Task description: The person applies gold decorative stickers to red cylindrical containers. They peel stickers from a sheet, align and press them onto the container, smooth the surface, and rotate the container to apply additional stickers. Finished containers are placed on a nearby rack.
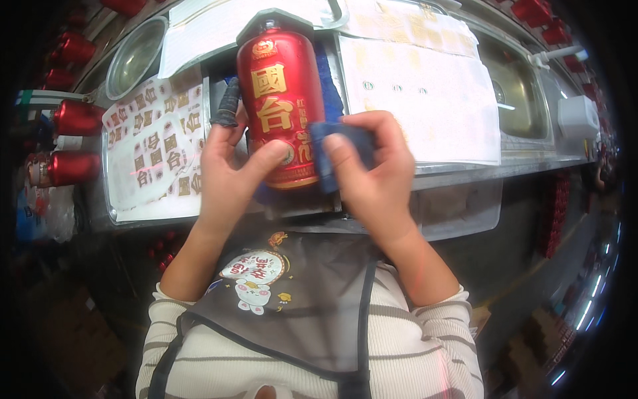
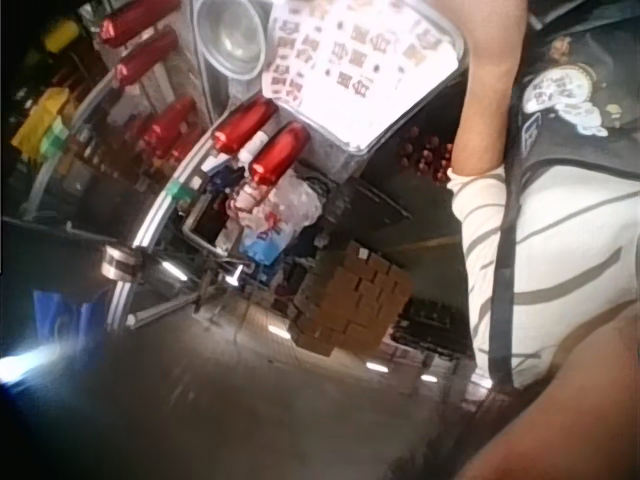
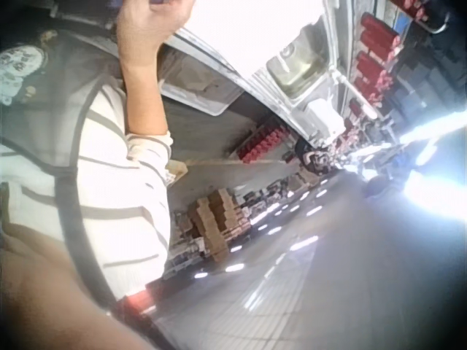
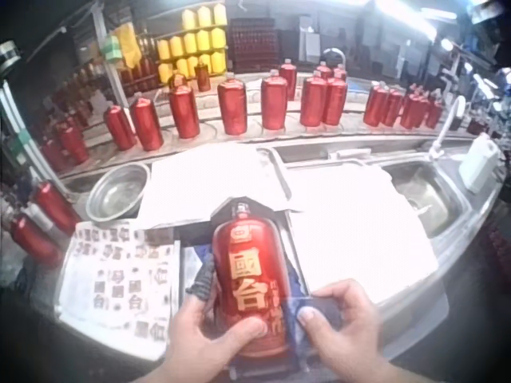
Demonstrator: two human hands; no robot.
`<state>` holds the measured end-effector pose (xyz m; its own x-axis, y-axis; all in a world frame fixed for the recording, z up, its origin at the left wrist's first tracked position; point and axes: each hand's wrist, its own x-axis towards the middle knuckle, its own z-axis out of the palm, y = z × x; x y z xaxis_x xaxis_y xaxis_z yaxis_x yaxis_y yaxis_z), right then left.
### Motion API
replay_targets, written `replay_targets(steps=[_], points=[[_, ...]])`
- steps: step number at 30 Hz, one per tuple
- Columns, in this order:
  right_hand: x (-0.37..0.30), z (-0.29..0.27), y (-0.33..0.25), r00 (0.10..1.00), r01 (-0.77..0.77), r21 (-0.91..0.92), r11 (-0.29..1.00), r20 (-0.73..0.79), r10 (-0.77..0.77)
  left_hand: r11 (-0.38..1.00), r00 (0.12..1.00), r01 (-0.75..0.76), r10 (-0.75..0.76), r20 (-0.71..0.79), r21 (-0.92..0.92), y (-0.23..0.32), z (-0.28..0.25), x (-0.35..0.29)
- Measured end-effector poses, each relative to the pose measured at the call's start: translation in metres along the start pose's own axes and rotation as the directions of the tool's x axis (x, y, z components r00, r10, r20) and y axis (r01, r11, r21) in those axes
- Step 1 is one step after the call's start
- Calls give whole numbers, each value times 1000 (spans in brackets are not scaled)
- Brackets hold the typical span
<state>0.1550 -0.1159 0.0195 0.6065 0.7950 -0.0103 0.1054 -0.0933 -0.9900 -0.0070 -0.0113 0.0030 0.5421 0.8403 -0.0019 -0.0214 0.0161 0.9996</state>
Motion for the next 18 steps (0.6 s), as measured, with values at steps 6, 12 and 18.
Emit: replay_targets(steps=[6,12,18], points=[[-2,-4,-6,998,-3,19,1000,55,2,1000,1000,4,-4,-18,-2,5,2,2],[1,-38,-2,965,-228,252,941,184,185,935,984,-44,-21,179,351,-3,-15,-9],[-12,-26,-1,834,-388,201,900,491,250,665,952,-305,229,202,682,-5,-2,-4]])
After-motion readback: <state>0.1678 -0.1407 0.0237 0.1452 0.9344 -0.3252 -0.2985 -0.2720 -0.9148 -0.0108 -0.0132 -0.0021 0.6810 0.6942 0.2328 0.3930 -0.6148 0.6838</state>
